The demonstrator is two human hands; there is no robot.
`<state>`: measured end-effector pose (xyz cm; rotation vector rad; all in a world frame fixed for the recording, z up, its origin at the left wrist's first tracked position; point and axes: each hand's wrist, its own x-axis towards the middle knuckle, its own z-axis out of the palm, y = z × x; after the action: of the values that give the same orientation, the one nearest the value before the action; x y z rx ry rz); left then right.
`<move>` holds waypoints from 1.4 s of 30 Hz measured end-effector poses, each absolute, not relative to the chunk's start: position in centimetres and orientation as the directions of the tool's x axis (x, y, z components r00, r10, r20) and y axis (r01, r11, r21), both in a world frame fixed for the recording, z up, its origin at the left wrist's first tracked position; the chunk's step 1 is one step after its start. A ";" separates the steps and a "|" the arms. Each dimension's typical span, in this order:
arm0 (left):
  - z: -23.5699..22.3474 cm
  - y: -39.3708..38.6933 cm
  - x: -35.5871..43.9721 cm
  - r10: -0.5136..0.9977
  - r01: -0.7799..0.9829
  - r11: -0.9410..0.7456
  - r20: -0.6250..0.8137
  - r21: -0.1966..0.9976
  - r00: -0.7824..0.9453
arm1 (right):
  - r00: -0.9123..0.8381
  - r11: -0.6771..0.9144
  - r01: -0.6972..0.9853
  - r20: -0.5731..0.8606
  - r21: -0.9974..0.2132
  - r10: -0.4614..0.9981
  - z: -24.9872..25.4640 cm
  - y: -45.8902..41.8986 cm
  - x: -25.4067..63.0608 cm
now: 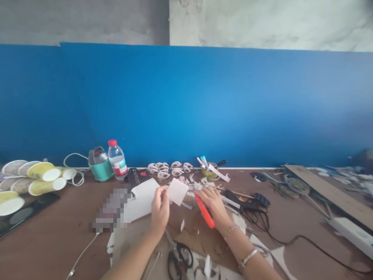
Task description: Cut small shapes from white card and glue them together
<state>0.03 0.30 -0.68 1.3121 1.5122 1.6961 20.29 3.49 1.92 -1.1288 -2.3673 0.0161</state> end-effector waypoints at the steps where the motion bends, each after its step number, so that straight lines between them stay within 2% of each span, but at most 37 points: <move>1: -0.7 0.3 0.0 0.856 0.203 -0.257 0.320 0.945 -0.406 | -0.552 0.650 0.743 0.403 -0.158 0.730 2.1 3.3 20.2; 4: -0.7 0.3 0.0 0.856 0.181 -0.279 0.330 0.943 -0.398 | -0.589 0.634 0.772 0.339 -0.032 0.734 2.3 3.0 19.8; 6: -0.6 0.2 0.0 0.858 0.185 -0.286 0.337 0.940 -0.388 | -0.594 0.634 0.773 0.324 -0.022 0.736 1.9 3.2 19.7; 8: -0.3 0.2 0.0 0.860 0.201 -0.297 0.353 0.934 -0.369 | -0.574 0.627 0.776 0.335 -0.070 0.747 1.5 3.5 19.8; 10: 0.0 0.0 0.1 0.861 0.222 -0.324 0.384 0.920 -0.334 | -0.504 0.613 0.760 0.400 -0.214 0.765 1.2 3.6 19.9; 13: 0.4 -0.2 0.4 0.867 0.254 -0.368 0.429 0.894 -0.253 | -0.311 0.565 0.561 0.478 -0.605 0.821 1.5 3.4 19.6; 15: 0.6 -0.4 0.6 0.876 0.264 -0.386 0.441 0.884 -0.196 | -0.230 0.447 0.331 0.388 -0.831 0.893 1.9 3.0 19.1; 16: 0.7 -0.4 0.7 0.882 0.262 -0.388 0.439 0.884 -0.174 | -0.228 0.365 0.232 0.314 -0.902 0.922 2.1 2.8 18.9; 18: 0.8 -0.6 0.9 0.898 0.239 -0.370 0.412 0.898 -0.157 | -0.250 0.242 0.107 0.209 -0.964 0.945 2.3 2.5 18.3; 22: 1.0 -0.8 1.2 0.934 0.164 -0.305 0.328 0.938 -0.141 | -0.130 0.193 -0.010 0.192 -0.981 0.973 2.4 2.4 17.6; 25: 1.4 -0.7 1.3 0.939 0.189 -0.317 0.336 0.930 -0.078 | -0.055 0.188 -0.051 0.191 -0.981 0.980 2.4 2.6 17.6; 30: 1.3 -0.4 1.0 0.943 0.116 -0.328 0.332 0.937 -0.010 | -0.106 0.099 -0.100 0.110 -0.990 0.988 2.2 2.6 17.7; 35: 1.0 -0.3 0.7 0.973 -0.031 -0.220 0.222 0.975 0.057 | -0.154 -0.050 -0.241 -0.012 -0.969 0.988 1.7 2.5 17.5; 42: 1.6 -0.8 1.0 0.978 -0.145 -0.160 0.177 0.976 0.107 | -0.253 -0.150 -0.253 -0.085 -0.956 0.964 1.2 2.8 17.5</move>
<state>0.96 -0.77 1.58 1.2825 0.9354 1.3025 17.52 2.80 1.24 -0.9620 -1.1107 1.5912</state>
